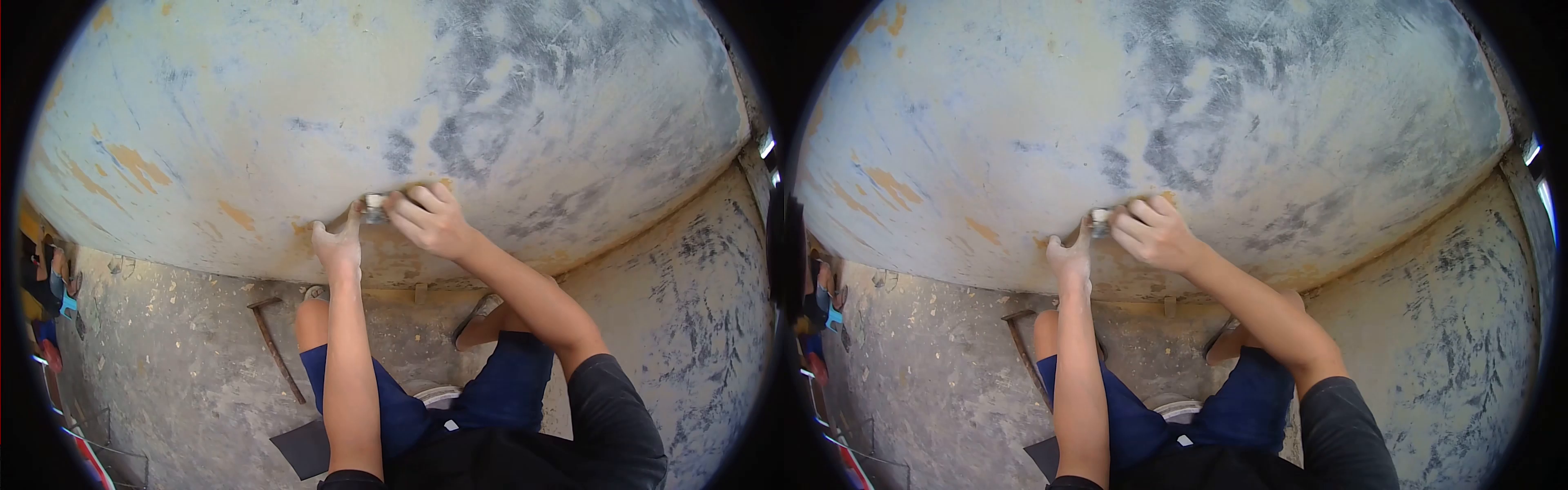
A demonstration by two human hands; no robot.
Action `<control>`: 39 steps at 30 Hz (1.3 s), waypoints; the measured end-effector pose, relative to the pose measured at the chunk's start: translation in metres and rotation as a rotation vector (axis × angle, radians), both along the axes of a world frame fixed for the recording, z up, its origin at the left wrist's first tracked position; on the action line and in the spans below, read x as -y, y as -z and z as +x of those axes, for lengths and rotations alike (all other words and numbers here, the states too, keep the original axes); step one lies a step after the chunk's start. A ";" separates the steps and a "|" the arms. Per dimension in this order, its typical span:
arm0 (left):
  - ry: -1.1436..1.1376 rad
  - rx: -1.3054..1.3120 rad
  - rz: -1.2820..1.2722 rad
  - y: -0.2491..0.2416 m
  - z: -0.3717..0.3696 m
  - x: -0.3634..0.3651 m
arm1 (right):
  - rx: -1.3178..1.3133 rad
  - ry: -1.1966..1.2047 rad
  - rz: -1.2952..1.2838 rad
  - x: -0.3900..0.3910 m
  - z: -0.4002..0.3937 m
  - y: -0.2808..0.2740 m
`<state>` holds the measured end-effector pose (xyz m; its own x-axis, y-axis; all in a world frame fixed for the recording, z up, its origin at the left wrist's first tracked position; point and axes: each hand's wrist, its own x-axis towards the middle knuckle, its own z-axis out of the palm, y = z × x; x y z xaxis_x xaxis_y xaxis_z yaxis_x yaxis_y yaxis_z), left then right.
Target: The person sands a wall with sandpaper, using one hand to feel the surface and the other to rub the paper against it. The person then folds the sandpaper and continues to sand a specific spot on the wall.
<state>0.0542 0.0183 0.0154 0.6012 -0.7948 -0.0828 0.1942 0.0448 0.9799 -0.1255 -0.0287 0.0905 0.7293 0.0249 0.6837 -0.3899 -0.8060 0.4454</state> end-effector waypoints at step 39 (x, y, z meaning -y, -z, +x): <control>-0.105 0.155 0.173 -0.002 -0.006 0.002 | 0.035 0.145 -0.098 -0.003 -0.100 -0.017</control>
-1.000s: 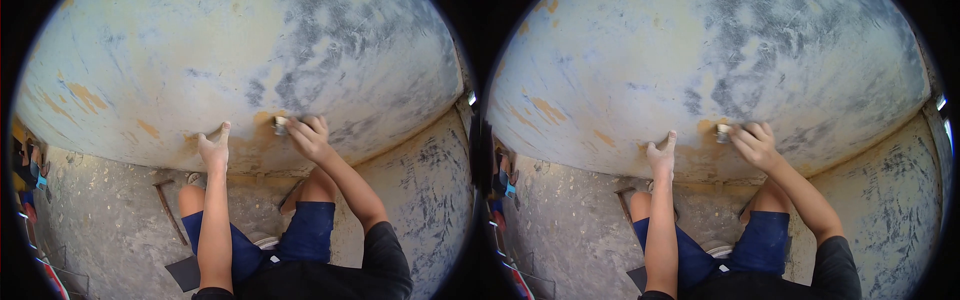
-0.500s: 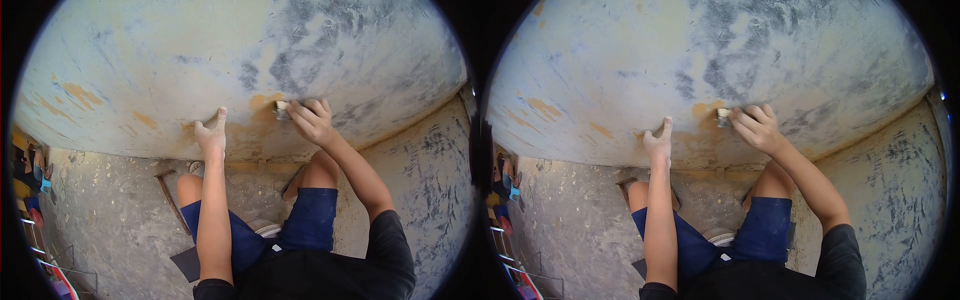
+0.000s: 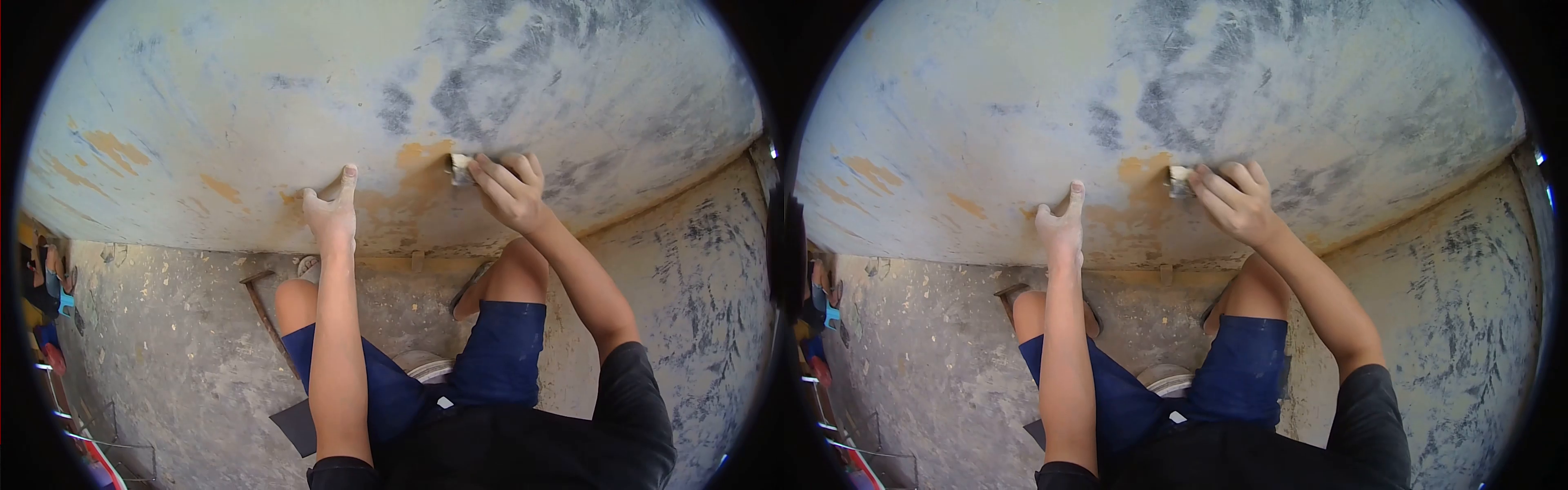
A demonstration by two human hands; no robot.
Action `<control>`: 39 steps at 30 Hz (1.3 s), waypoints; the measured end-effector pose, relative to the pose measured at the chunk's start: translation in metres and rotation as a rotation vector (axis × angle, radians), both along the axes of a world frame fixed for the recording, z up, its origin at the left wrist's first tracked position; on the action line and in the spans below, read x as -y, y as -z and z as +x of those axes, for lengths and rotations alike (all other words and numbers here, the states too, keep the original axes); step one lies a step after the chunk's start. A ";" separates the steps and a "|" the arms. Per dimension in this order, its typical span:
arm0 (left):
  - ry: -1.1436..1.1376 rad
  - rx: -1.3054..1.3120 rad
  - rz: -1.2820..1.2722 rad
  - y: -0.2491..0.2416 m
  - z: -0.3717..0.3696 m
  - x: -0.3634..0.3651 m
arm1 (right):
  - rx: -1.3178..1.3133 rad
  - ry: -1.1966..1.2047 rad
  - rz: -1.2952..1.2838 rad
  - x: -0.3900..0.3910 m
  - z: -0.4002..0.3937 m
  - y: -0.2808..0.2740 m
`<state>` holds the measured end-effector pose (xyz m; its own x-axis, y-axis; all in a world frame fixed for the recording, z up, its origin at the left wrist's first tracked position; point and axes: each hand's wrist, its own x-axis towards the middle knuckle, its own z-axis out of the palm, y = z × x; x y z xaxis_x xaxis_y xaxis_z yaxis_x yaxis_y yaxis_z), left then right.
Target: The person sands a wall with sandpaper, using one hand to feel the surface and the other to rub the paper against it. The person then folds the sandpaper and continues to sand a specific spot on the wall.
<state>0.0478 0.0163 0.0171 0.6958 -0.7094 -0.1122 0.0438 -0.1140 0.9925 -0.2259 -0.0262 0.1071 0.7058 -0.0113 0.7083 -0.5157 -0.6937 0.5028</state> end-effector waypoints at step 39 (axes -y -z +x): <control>0.062 -0.148 -0.134 0.003 0.005 0.001 | -0.079 -0.189 0.090 0.012 0.090 -0.015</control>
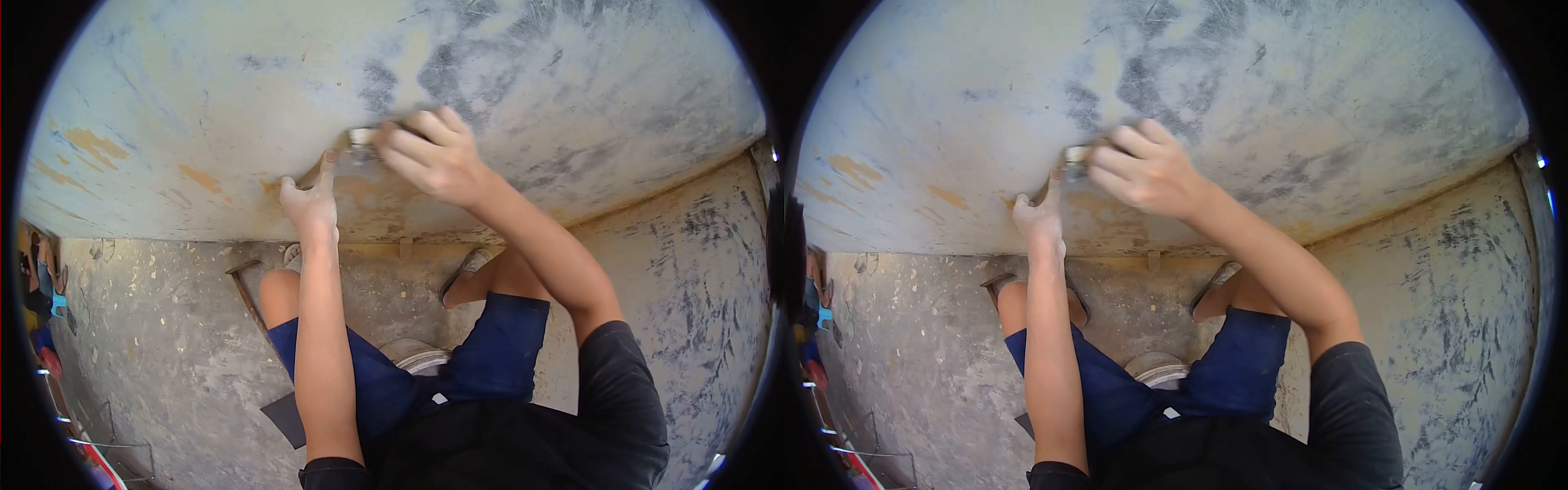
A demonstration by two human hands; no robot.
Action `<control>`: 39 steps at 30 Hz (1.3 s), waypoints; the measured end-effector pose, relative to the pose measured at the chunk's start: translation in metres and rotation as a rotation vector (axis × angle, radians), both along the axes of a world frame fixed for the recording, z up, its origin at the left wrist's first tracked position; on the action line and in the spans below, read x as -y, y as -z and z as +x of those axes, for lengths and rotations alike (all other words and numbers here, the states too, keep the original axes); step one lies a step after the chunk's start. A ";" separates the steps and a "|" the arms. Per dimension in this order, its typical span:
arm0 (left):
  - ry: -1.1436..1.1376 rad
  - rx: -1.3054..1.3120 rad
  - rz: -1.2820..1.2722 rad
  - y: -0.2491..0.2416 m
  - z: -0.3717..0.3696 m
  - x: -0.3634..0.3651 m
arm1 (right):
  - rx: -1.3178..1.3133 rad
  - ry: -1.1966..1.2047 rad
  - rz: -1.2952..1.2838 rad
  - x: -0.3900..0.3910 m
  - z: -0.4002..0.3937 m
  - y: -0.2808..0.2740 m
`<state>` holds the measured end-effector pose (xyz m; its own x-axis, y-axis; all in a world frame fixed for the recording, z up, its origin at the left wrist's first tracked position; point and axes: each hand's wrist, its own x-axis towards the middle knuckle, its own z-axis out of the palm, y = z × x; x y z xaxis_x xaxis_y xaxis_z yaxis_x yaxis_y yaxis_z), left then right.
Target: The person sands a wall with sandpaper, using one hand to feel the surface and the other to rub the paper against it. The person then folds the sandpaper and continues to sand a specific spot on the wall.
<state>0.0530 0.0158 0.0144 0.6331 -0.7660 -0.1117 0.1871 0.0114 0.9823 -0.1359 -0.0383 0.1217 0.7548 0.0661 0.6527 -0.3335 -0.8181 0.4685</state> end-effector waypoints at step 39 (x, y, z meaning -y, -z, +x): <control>-0.005 0.085 0.078 0.000 -0.001 0.001 | -0.074 0.040 -0.074 -0.004 -0.059 -0.018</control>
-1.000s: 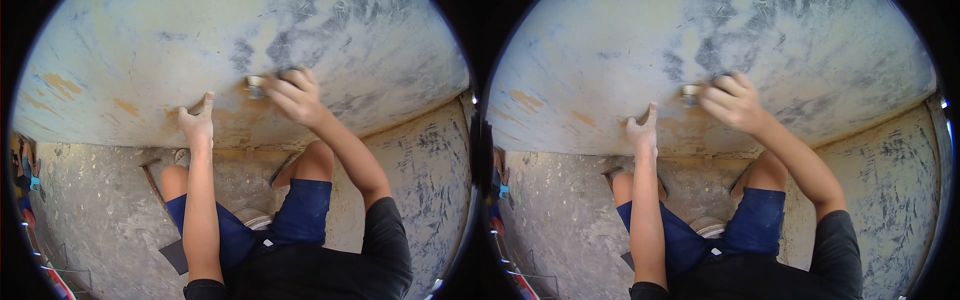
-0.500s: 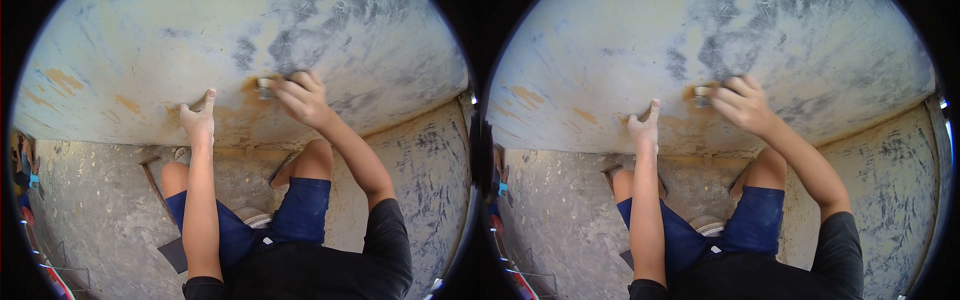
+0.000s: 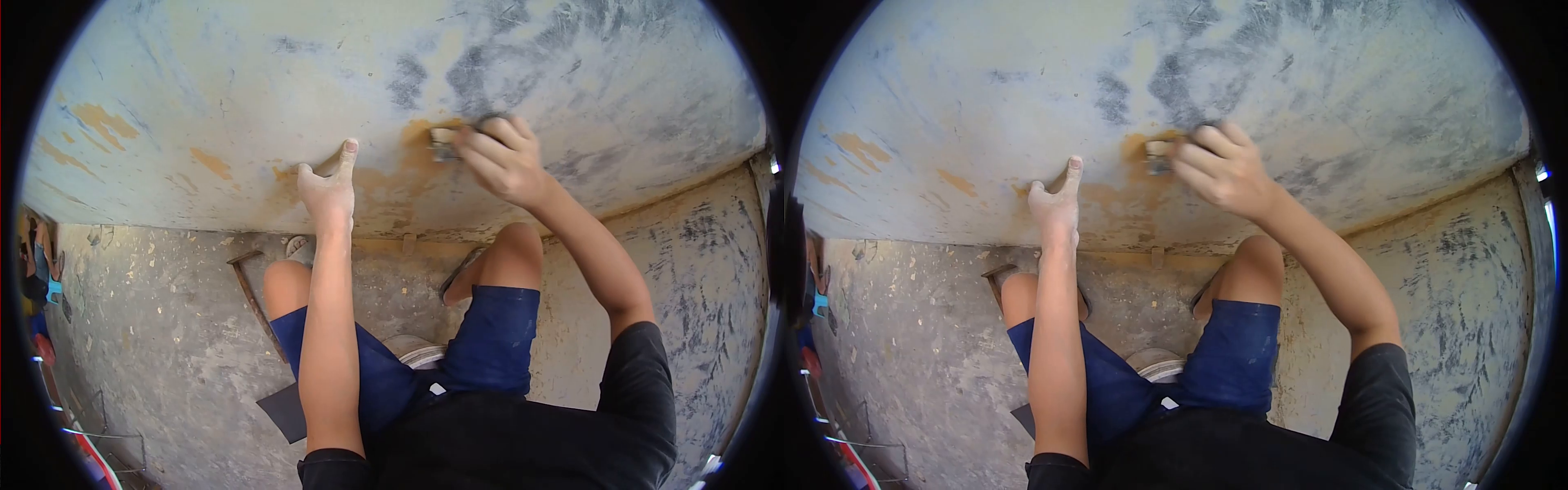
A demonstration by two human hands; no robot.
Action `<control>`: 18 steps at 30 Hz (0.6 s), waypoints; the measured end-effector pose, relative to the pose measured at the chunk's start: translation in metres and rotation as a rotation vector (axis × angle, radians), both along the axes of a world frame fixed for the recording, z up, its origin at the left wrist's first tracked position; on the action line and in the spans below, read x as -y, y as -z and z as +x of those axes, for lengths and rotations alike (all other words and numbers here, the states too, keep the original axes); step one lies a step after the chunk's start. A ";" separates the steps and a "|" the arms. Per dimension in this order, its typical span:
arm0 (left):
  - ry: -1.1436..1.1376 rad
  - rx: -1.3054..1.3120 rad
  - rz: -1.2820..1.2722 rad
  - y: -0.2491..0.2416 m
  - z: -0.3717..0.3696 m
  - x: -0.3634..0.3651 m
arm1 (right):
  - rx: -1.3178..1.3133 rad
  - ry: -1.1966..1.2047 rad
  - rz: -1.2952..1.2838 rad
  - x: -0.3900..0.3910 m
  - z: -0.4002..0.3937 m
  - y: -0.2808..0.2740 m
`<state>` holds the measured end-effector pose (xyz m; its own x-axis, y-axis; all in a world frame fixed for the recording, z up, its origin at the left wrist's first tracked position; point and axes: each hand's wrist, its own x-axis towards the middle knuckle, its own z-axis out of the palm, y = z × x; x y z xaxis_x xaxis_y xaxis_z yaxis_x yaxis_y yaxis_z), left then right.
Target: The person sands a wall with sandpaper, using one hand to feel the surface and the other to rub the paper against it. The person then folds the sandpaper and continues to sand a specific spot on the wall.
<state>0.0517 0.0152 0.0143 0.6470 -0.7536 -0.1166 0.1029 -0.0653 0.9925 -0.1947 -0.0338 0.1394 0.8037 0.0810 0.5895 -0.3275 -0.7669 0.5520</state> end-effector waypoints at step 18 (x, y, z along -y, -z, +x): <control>-0.009 -0.021 -0.053 0.003 0.006 -0.003 | 0.137 0.022 0.024 -0.004 0.048 0.031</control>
